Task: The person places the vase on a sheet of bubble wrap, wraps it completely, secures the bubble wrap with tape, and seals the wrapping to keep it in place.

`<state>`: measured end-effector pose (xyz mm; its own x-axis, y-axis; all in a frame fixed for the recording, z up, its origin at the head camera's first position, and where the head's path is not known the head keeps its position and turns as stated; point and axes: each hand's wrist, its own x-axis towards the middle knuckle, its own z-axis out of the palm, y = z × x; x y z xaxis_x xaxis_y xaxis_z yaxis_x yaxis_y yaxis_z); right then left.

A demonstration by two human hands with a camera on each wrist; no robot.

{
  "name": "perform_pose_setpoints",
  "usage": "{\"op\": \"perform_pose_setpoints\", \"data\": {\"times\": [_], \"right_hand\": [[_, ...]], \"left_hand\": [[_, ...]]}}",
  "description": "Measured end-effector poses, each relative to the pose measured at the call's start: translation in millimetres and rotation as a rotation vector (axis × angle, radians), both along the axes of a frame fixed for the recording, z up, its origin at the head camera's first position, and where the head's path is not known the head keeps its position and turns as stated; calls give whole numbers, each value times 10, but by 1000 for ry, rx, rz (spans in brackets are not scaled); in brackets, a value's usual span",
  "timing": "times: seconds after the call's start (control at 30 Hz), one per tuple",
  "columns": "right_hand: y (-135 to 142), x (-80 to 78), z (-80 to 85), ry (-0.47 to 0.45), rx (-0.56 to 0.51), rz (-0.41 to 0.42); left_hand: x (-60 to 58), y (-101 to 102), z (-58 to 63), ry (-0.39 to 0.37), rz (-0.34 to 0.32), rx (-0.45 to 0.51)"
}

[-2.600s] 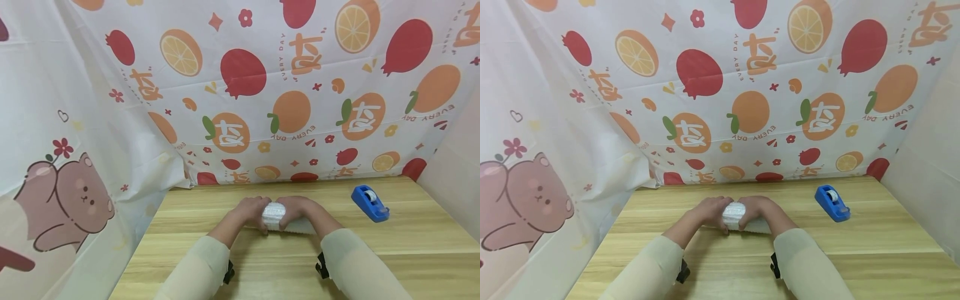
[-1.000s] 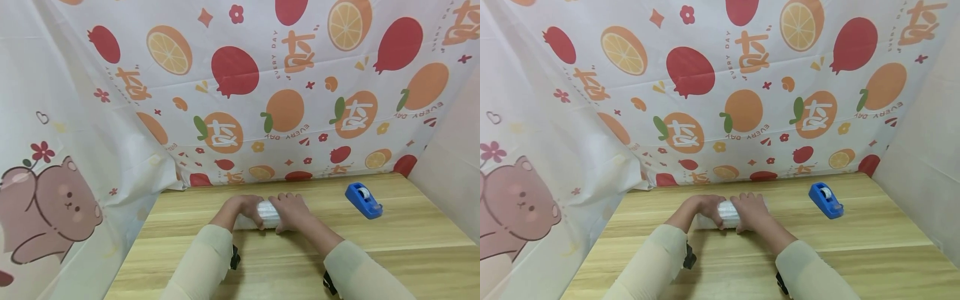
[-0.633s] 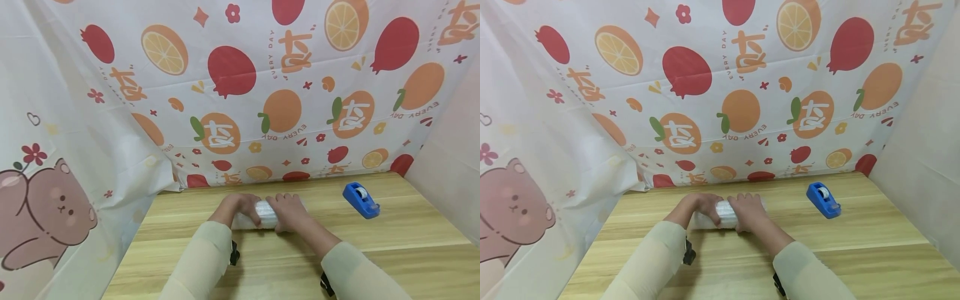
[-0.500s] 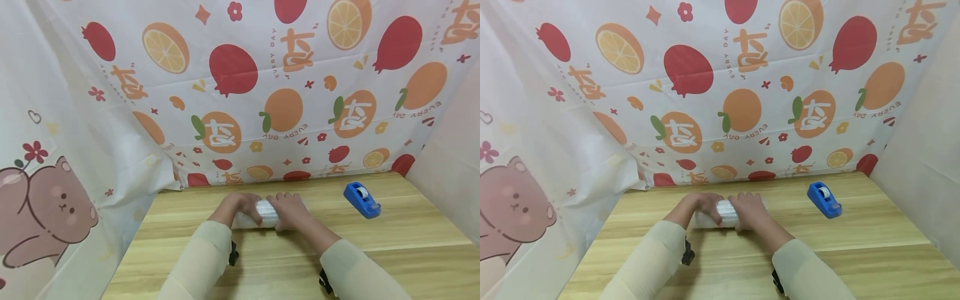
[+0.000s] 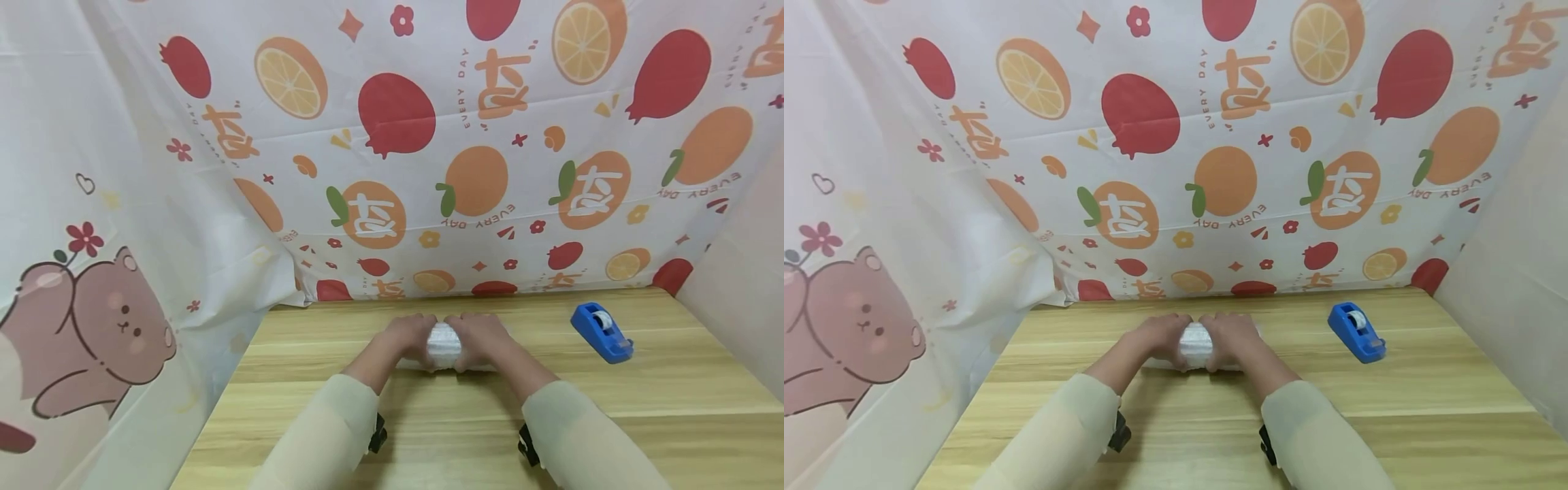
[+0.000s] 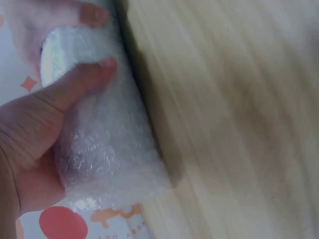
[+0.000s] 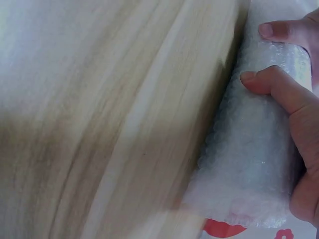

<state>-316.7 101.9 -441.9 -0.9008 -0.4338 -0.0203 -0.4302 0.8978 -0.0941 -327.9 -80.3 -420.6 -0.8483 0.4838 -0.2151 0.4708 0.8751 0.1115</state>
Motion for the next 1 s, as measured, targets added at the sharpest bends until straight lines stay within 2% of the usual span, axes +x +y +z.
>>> {"op": "perform_pose_setpoints", "data": {"times": [0.07,0.23,0.33,0.47,0.6,0.83,1.0], "right_hand": [[14,-13,1,-23,-12,1],[52,-49,13,-105,-30,-28],[73,-61,43,-174,-40,-24],[101,-67,93,-245,-55,-17],[112,-54,127,-248,-48,-9],[85,32,111,-111,-12,16],[51,84,77,-43,0,19]], "left_hand": [[25,21,-50,72,-9,-16],[71,56,-197,269,-88,-76],[99,57,-238,303,-98,-78],[111,53,-215,273,-95,-58],[102,48,-165,216,-92,-59],[17,-6,-105,86,-64,-31],[-20,-20,-62,27,-48,-18]]}}
